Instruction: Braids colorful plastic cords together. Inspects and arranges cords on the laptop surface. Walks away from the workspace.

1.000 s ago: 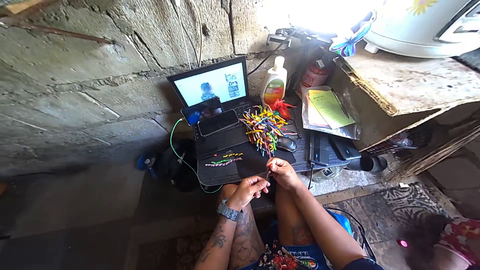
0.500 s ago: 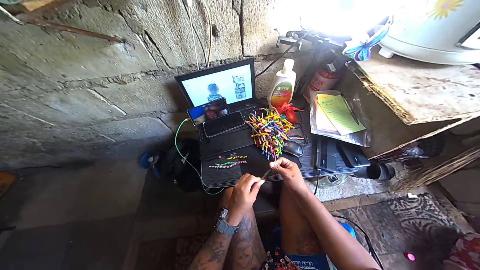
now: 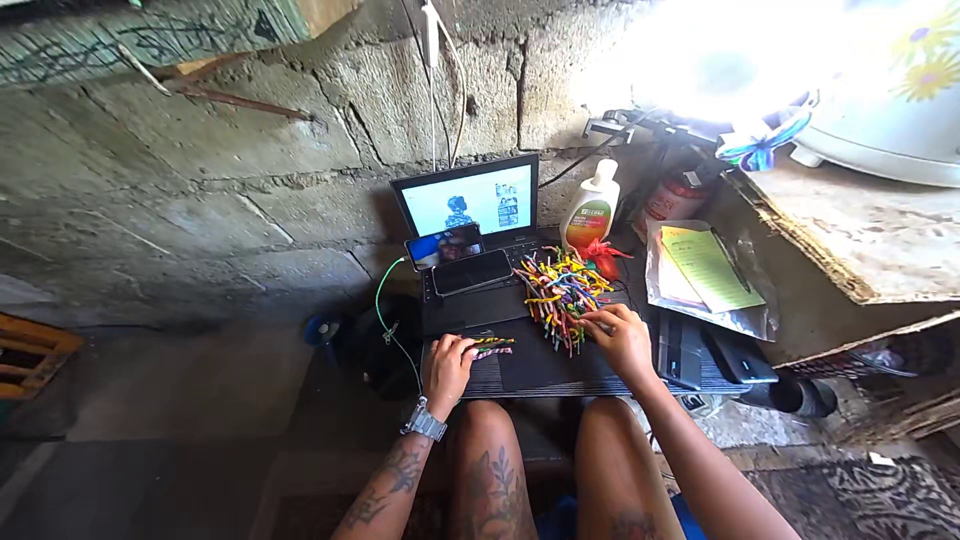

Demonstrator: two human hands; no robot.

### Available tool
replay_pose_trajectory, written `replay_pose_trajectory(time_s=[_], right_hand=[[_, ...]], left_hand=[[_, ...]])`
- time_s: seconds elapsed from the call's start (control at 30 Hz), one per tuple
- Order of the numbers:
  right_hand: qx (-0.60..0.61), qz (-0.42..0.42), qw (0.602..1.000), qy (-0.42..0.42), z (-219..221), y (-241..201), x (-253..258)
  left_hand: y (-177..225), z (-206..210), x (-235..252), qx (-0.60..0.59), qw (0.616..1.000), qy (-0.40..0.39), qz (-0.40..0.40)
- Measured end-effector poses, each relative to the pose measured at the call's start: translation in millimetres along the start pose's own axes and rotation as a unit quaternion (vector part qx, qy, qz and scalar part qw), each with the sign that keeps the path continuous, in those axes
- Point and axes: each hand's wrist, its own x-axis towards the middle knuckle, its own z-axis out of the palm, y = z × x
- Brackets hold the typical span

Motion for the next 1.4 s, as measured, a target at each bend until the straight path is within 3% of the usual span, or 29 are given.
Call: replay_pose_trajectory(time_s=[0.13, 0.23, 0.33, 0.4, 0.53, 0.6, 0.83, 1.03, 1.27, 1.33, 1.4], right_hand=[[0.193, 0.119, 0.974, -0.029, -19.3, -8.4, 4.2], [0.364, 0.189, 0.912, -0.011, -24.1, -10.9, 4.3], [0.451, 0.221, 0.865, 0.006, -25.4, -14.8, -5.3], [0.457, 0.185, 0.870, -0.015, -24.5, -15.6, -18.5], [0.389, 0.054, 0.909, -0.139, -18.8, -11.4, -40.4], [0.352, 0.038, 0.916, -0.188, -17.1, -7.8, -43.2], [0.288, -0.039, 0.916, -0.277, -32.0, -19.8, -7.7], [0.260, -0.105, 0.907, -0.314, -18.9, -32.6, 17.6], [0.178, -0.144, 0.873, -0.429, -15.4, -59.7, 31.2], [0.159, -0.144, 0.895, -0.392, -16.4, -59.2, 32.5], [0.104, -0.140, 0.941, -0.289, -18.5, -57.0, 43.8]], left_hand=[[11.2, 2.0, -2.8, -0.047, 0.999, 0.020, -0.005], [29.2, 0.7, -2.6, -0.132, 0.991, 0.007, -0.020], [53.5, 0.1, -2.9, -0.261, 0.963, -0.036, -0.052], [71.1, -0.5, -2.9, -0.377, 0.918, -0.089, -0.081], [95.1, 3.1, -1.6, -0.599, 0.774, -0.157, -0.132], [99.2, 4.9, -4.0, -0.632, 0.745, -0.145, -0.155], [79.2, 11.1, -22.7, -0.596, 0.778, -0.137, -0.144], [74.0, 8.1, -34.0, -0.626, 0.761, -0.044, -0.166], [71.6, 3.6, -43.5, -0.636, 0.753, -0.013, -0.167], [68.5, 5.4, -47.7, -0.624, 0.764, -0.025, -0.161], [68.0, 7.5, -54.0, -0.610, 0.776, -0.045, -0.153]])
